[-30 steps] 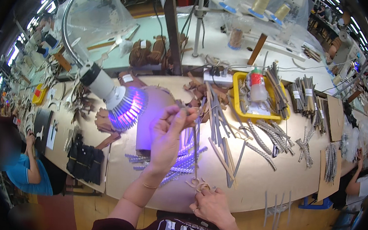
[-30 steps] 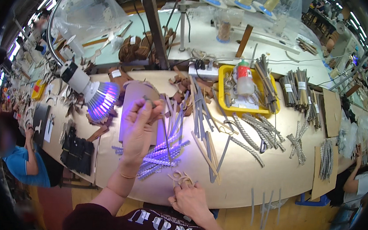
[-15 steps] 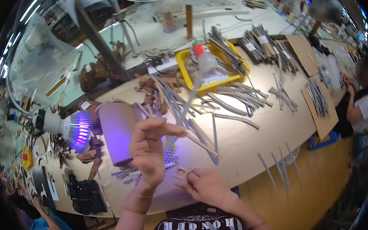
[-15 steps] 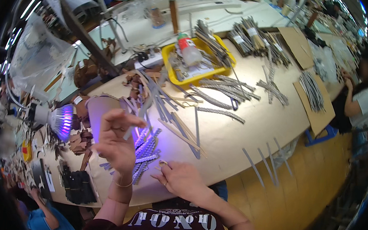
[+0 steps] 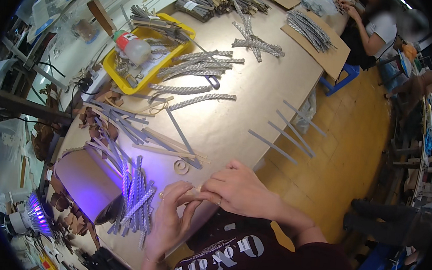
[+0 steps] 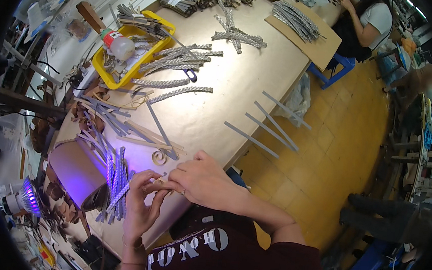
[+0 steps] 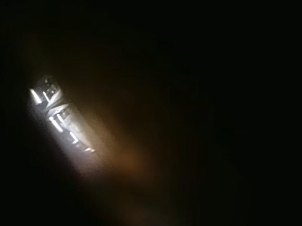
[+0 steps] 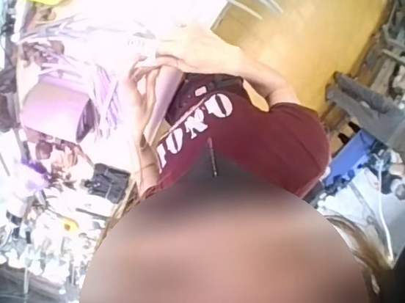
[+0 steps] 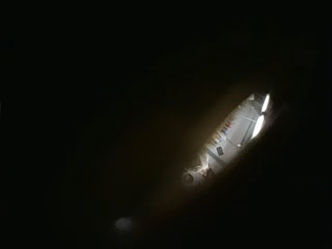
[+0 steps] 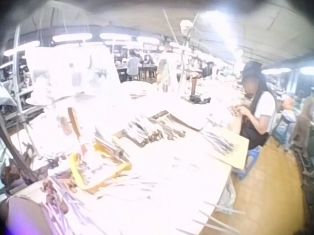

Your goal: The person repeatedly picks up a short braided cord and a rubber band, wraps the band around the cord, and places the assembled unit on the table. They continue this one-at-a-time process, accumulating a row of finished items.

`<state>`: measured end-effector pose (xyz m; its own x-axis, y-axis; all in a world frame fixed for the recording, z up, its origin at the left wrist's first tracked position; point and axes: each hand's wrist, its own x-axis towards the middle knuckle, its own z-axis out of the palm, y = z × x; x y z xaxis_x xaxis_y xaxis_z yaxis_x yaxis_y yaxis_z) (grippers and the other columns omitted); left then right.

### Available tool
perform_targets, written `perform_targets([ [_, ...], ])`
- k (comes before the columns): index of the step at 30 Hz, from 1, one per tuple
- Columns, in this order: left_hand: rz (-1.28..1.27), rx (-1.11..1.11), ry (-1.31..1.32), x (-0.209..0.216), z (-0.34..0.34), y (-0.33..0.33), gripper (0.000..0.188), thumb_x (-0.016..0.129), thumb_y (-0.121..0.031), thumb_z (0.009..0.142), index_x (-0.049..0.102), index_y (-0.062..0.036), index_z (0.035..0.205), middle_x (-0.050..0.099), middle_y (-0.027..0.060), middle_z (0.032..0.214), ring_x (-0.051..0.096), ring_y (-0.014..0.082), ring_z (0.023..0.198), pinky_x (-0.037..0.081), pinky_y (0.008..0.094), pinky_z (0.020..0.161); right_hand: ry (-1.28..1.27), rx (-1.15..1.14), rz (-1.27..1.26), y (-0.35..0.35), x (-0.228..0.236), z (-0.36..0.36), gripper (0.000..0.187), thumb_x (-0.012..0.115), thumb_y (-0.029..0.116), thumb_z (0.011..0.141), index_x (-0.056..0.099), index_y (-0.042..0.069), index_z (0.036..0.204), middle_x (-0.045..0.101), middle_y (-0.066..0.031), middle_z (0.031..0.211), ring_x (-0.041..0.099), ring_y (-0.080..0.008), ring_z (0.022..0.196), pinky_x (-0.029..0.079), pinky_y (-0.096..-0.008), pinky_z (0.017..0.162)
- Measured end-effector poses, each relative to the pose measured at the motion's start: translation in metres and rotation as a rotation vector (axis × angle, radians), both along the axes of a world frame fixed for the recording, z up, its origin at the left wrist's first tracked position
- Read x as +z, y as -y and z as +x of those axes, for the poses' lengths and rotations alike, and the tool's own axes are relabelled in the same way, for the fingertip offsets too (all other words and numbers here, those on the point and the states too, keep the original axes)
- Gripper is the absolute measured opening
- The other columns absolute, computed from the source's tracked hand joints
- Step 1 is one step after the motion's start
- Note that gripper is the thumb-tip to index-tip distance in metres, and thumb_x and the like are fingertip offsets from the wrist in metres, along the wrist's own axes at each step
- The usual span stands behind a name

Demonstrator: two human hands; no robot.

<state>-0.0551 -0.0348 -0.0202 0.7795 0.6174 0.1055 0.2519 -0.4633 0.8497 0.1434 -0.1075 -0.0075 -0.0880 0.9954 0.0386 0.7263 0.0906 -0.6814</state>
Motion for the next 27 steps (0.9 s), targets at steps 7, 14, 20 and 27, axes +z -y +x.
perform_targets([
  [7,0.174,0.018,-0.224,-0.018,0.03,-0.001,0.038,0.074,-0.002,0.083,0.061,-0.0048,0.118,0.062,0.0139,0.117,0.066,0.0274,0.099,0.05,0.0372,0.082,-0.019,-0.316,-0.014,0.046,-0.027,0.041,0.02,0.072,0.028,0.088,0.07,0.01,0.095,0.066,-0.005,0.074,0.062,-0.0244,0.067,0.048,-0.0348,0.065],
  [14,0.343,-0.101,-0.271,-0.037,0.033,0.023,0.044,0.078,-0.012,0.081,0.062,-0.0088,0.122,0.056,0.0131,0.136,0.052,0.0329,0.128,0.035,0.0464,0.105,-0.167,-0.993,-0.083,0.041,-0.069,0.057,0.026,0.074,0.024,0.086,0.063,0.004,0.1,0.066,-0.0107,0.067,0.062,-0.0255,0.059,0.045,-0.0359,0.054],
  [20,0.463,-0.115,-0.429,-0.055,0.03,0.029,0.057,0.068,-0.03,0.09,0.051,-0.0095,0.14,0.04,0.0125,0.153,0.036,0.0312,0.142,0.028,0.0491,0.113,0.212,-1.014,-0.304,0.023,-0.076,0.056,0.04,0.071,0.041,0.088,0.053,0.009,0.103,0.066,-0.0135,0.067,0.066,-0.0387,0.067,0.047,-0.0488,0.06],
  [27,0.503,-0.053,-0.289,-0.082,0.08,0.015,0.051,0.068,-0.026,0.09,0.053,-0.0071,0.135,0.049,0.0136,0.144,0.04,0.0314,0.139,0.026,0.0506,0.114,0.475,-0.981,-0.221,0.022,-0.077,0.042,0.034,0.068,0.041,0.09,0.056,0.01,0.094,0.066,-0.0123,0.075,0.065,-0.0356,0.072,0.046,-0.0466,0.064],
])
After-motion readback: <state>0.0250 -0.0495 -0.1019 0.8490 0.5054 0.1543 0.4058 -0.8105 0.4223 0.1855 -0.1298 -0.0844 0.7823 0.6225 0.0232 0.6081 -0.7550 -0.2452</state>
